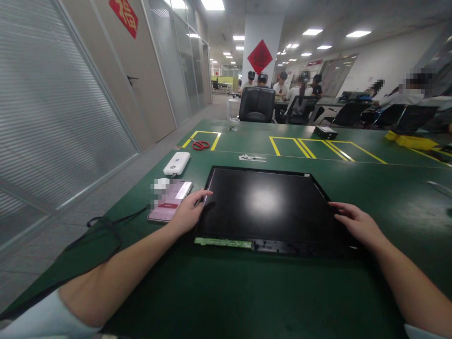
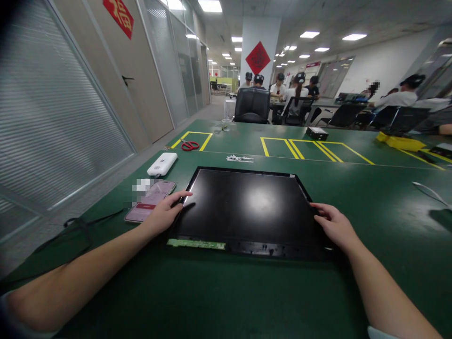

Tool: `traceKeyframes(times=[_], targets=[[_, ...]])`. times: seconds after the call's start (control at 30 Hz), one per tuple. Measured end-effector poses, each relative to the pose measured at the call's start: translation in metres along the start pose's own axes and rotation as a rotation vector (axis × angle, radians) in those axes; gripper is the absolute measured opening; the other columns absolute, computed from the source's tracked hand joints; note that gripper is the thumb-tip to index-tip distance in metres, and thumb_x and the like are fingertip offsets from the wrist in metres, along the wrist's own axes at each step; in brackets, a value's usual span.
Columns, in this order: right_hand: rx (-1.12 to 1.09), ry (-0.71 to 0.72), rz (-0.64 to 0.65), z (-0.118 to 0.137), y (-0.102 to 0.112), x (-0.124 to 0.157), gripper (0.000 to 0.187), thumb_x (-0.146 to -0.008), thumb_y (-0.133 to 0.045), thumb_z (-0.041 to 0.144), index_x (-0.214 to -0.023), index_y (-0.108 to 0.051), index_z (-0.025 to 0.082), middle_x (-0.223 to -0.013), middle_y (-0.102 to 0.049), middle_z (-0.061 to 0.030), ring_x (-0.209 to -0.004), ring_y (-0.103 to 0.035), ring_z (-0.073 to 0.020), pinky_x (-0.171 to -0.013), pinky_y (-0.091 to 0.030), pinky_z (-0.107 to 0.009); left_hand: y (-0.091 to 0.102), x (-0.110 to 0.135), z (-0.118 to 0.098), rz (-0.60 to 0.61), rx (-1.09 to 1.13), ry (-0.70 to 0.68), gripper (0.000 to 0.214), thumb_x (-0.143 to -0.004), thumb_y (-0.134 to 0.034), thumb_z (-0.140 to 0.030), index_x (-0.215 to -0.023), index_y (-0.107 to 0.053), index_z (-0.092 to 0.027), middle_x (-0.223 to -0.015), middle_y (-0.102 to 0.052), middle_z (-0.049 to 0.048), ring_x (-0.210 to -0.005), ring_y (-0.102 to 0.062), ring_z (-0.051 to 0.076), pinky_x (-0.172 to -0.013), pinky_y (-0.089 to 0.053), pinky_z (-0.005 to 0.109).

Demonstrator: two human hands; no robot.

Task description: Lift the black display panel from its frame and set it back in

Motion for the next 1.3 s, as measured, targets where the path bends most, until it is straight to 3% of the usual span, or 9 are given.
traceKeyframes(times=[0.17,0.27,0.4,0.57,0.73,0.97,1.17,1.3], targets=[[0.054,0.067,-0.025,0.007,0.001,0.002,0.033,-0.067,-0.058,0.038,-0.097,-0.071,0.031,-0.111,-0.067,-0.0061,-0.102,-0.064,-0.0315,-0.095,-0.048,-0.052,-0.002,-0.001,0.005,-0.038,0.368,0.115,0.039,-0.077,-0.054,-0.025,-0.116,-0.063,-0.022,-0.134,-0.062,0.0073,-0.126,-0.055,0.029,-0.105,-0.044,0.05],[0.039,0.021,-0.023,0.0,0.0,0.0,0.042,-0.067,-0.058,0.038,-0.106,-0.069,0.029,-0.11,-0.067,-0.0075,-0.101,-0.064,-0.0314,-0.094,-0.049,-0.05,-0.002,-0.001,0.006,-0.055,0.498,0.193,0.04,-0.073,-0.06,-0.026,-0.113,-0.062,-0.022,-0.137,-0.06,0.0094,-0.121,-0.059,0.031,-0.095,-0.053,0.049],[0.004,-0.043,0.002,-0.012,-0.002,-0.002,0.054,-0.068,-0.059,0.04,-0.12,-0.063,0.028,-0.105,-0.067,-0.0077,-0.097,-0.065,-0.031,-0.091,-0.051,-0.051,0.0,0.0,0.006,-0.065,0.594,0.276,0.035,-0.066,-0.066,-0.023,-0.1,-0.063,-0.021,-0.139,-0.059,0.0081,-0.116,-0.063,0.032,-0.084,-0.06,0.046],[0.032,-0.037,0.012,-0.009,-0.001,-0.001,0.053,-0.07,-0.057,0.039,-0.121,-0.064,0.026,-0.111,-0.066,-0.0091,-0.107,-0.062,-0.0322,-0.096,-0.048,-0.051,-0.003,0.002,0.003,-0.043,0.702,0.291,0.026,-0.067,-0.066,-0.019,-0.091,-0.058,-0.022,-0.144,-0.053,0.0042,-0.109,-0.066,0.028,-0.078,-0.062,0.043],[0.049,-0.012,-0.011,-0.003,0.001,0.001,0.047,-0.071,-0.056,0.036,-0.117,-0.066,0.028,-0.108,-0.067,-0.009,-0.1,-0.065,-0.0311,-0.09,-0.051,-0.049,-0.006,0.003,0.005,-0.058,0.825,0.353,0.033,-0.07,-0.062,-0.013,-0.1,-0.055,-0.023,-0.142,-0.056,0.0047,-0.108,-0.067,0.025,-0.081,-0.062,0.04],[0.104,0.035,-0.031,0.001,0.001,0.001,0.046,-0.07,-0.055,0.033,-0.113,-0.068,0.024,-0.111,-0.067,-0.009,-0.101,-0.064,-0.0289,-0.09,-0.051,-0.043,-0.006,0.003,0.008,-0.122,0.985,0.414,0.048,-0.065,-0.068,-0.004,-0.109,-0.063,-0.022,-0.139,-0.058,0.0042,-0.109,-0.066,0.022,-0.073,-0.059,0.024],[0.116,0.051,-0.034,0.005,0.003,0.003,0.045,-0.07,-0.056,0.033,-0.112,-0.068,0.025,-0.11,-0.067,-0.0084,-0.1,-0.064,-0.0285,-0.089,-0.051,-0.043,-0.005,0.002,0.009,-0.118,1.008,0.39,0.056,-0.057,-0.07,0.0,-0.108,-0.064,-0.023,-0.139,-0.058,0.0039,-0.094,-0.07,0.019,-0.065,-0.058,0.022],[0.122,0.045,-0.029,0.006,0.003,0.003,0.046,-0.07,-0.056,0.032,-0.114,-0.068,0.025,-0.11,-0.067,-0.0089,-0.1,-0.064,-0.0287,-0.088,-0.05,-0.044,-0.006,0.001,0.011,-0.093,0.981,0.363,0.062,-0.054,-0.072,-0.001,-0.111,-0.063,-0.023,-0.143,-0.054,0.0045,-0.095,-0.07,0.02,-0.061,-0.057,0.022]])
Point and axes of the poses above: each hand's wrist, its own x-axis away from the middle knuckle, its own y-axis out of the back of the hand, z = x × y, the point moved 8 cm from there along -x, towards the middle knuckle
